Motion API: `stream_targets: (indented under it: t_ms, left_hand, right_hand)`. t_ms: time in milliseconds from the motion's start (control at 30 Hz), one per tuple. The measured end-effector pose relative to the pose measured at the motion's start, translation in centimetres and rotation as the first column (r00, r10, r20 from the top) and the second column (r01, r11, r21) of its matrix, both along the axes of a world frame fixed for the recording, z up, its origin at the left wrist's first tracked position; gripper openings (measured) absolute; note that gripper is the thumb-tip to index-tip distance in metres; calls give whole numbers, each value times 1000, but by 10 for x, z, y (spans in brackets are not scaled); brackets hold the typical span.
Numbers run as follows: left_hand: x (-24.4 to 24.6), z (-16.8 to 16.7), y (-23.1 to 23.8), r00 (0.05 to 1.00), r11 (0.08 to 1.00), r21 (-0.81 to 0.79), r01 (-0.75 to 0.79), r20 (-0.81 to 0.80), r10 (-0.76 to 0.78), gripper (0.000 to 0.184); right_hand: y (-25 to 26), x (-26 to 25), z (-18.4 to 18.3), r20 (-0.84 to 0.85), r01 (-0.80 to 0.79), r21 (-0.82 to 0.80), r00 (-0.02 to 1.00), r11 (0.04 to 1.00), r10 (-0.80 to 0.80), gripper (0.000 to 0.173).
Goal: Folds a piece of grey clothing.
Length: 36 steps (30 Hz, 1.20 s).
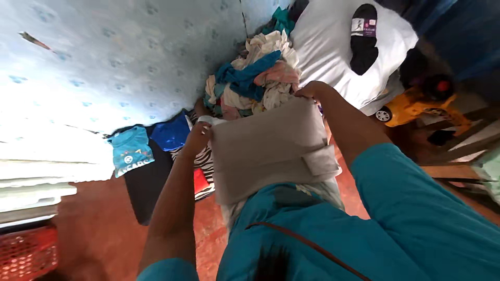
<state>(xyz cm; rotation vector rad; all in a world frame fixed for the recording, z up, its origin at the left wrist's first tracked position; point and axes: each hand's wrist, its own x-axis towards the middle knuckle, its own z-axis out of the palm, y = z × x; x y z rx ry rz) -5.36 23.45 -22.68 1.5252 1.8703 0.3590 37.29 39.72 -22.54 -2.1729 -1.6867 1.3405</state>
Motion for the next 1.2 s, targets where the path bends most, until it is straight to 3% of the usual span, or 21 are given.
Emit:
stream_targets:
  t_ms: [133,200,300,367,467,533,600,667,800,933,1033,1100,1133,1200]
  left_hand:
    - [-25,-8,0,980,990,-121,73,-174,-94,35]
    - [-33,3,-2,946,980,-139,145,-271,-179,28]
    - [-47,24,-14,935,980,-50,193,-293,-199,27]
    - [-53,38,-34,934,962,142,234,-308,-181,24]
    - [-43,53,-85,936,890,402,216,-343,-72,24]
    - [-35,45,-121,936,841,501,206,-350,-20,26]
    - [-30,23,-150,943,824,533,190,-332,-3,26]
    - [-23,5,-164,947,844,509,171,-320,0,24]
    - [-25,7,-158,957,843,519,140,-290,20,20]
    - [-26,31,-157,968,801,588,111,-245,45,21]
    - [-28,17,-174,959,865,473,167,-283,-30,17]
    - [-25,7,-176,952,928,310,205,-282,-116,26]
    - [-17,10,-172,960,949,242,203,-240,-144,35]
    - [12,22,-156,980,944,267,197,-88,-179,44]
  right_hand:
    - [15,2,-15,-239,162,-72,955,984,-175,49]
    - [12,11,-3,-363,216,-105,900,971,-240,43]
    - [-3,31,29,-461,162,17,877,987,-136,38]
    - [-29,51,51,-520,101,217,854,971,28,33]
    - [-99,90,75,-469,-21,465,842,885,266,29]
    - [-150,120,69,-433,-170,551,778,817,454,21]
    - [-192,140,52,-420,-287,516,736,807,531,15]
    - [-218,146,35,-362,-359,437,769,825,526,14]
    - [-227,142,51,-237,-335,461,846,822,478,29]
    - [-228,148,78,-271,-318,613,775,723,571,23]
    - [-235,152,69,-242,-402,484,792,778,560,19]
    - [-235,153,56,-219,-453,405,795,794,566,19]
    - [-233,151,53,-211,-474,390,789,790,577,19]
    - [-224,141,60,-187,-504,387,777,772,601,21]
